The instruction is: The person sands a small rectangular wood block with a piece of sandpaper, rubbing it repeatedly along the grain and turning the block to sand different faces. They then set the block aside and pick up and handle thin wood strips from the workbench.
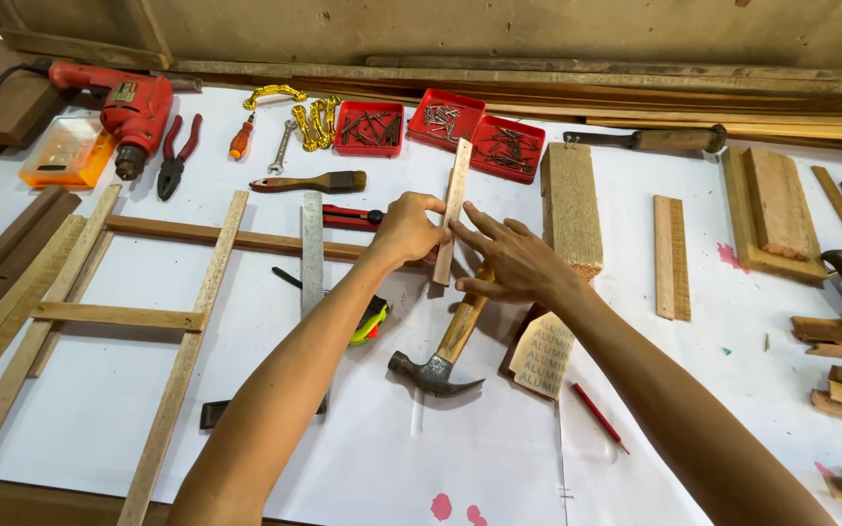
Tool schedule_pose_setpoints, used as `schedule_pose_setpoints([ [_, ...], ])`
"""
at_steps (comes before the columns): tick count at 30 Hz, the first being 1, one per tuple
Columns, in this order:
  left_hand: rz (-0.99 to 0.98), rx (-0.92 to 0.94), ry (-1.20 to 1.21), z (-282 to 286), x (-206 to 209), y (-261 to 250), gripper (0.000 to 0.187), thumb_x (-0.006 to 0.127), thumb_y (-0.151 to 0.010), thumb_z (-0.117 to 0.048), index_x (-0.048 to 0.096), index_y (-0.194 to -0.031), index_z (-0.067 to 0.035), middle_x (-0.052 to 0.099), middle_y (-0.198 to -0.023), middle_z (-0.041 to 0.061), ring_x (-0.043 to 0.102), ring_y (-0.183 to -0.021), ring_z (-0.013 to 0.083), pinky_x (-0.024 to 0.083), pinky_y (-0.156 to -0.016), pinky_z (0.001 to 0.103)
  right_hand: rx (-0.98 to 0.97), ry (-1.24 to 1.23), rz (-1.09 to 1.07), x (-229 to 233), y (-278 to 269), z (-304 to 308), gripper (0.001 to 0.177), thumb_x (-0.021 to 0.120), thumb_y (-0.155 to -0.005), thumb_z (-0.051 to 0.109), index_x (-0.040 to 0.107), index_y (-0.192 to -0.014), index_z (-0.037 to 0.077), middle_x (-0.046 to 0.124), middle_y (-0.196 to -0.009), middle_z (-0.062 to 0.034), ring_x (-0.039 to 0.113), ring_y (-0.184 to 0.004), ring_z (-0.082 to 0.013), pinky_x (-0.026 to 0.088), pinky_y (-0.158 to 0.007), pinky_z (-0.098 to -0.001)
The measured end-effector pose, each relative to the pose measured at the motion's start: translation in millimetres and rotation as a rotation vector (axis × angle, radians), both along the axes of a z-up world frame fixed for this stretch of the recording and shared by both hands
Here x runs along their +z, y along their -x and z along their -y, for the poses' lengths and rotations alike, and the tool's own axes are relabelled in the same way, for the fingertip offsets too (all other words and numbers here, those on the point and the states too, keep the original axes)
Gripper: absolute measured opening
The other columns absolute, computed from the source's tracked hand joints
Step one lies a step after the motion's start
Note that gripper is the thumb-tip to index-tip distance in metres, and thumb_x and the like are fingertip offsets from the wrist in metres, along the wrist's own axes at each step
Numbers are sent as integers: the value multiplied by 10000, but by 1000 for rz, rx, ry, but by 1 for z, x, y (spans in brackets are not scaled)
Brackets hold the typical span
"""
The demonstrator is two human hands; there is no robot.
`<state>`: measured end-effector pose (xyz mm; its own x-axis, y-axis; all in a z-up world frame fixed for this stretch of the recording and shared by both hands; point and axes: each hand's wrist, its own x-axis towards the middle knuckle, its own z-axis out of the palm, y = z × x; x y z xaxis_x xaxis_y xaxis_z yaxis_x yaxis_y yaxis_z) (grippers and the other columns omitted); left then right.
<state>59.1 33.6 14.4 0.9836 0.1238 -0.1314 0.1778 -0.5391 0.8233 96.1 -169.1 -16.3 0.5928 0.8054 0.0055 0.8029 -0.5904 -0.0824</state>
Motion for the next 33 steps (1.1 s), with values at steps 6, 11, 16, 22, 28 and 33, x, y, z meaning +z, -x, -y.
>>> schedule_pose_setpoints([
  [6, -95, 39, 13, 2, -29, -26, 376, 796, -821, -102, 723, -1183, -33, 788, -865, 175, 764, -608, 204, 627, -567, 334, 23, -43, 40, -38, -19, 0, 910, 437, -901, 761, 324, -1567, 150, 289, -1658, -135, 426, -1436, -295, 284, -1179, -571],
  [11, -52, -43, -167, 3, -31, -27, 258, 791, -856, -130, 721, -1046, 29, 778, -819, 200, 781, -651, 255, 637, -633, 345, 3, 23, 23, -32, -15, -3, 873, 424, -898, 718, 341, -1563, 159, 299, -1652, -106, 338, -1478, -277, 259, -1187, -562],
  [16, 41, -68, -522, 8, -34, -33, 322, 872, -781, -207, 700, -932, 20, 716, -877, 239, 722, -834, 382, 608, -698, 437, 26, -19, 46, -31, -12, -2, 857, 474, -906, 660, 344, -1575, 141, 357, -1611, -144, 329, -1480, -326, 253, -1185, -549],
  [22, 45, -136, -629, 14, -31, -31, 171, 775, -886, -169, 724, -918, -9, 762, -893, 193, 760, -833, 341, 610, -660, 453, 4, -46, -3, -28, -11, -4, 834, 490, -888, 612, 360, -1564, 141, 386, -1602, -134, 324, -1488, -319, 240, -1191, -558],
  [28, 183, -143, -745, 16, -30, -14, 172, 763, -861, -213, 739, -920, -54, 726, -1030, 170, 670, -1055, 310, 502, -944, 493, -30, -35, 4, -32, -10, -5, 780, 505, -896, 616, 391, -1530, 176, 380, -1589, -93, 294, -1476, -324, 137, -1192, -596],
  [33, 251, -263, -1039, 25, -18, 18, 172, 713, -837, -277, 800, -870, -132, 624, -1228, 182, 546, -1243, 362, 203, -1143, 650, -55, -188, 57, -42, 3, 3, 569, 528, -973, 465, 556, -1442, 145, 551, -1512, -97, 401, -1497, -290, 197, -1275, -566],
])
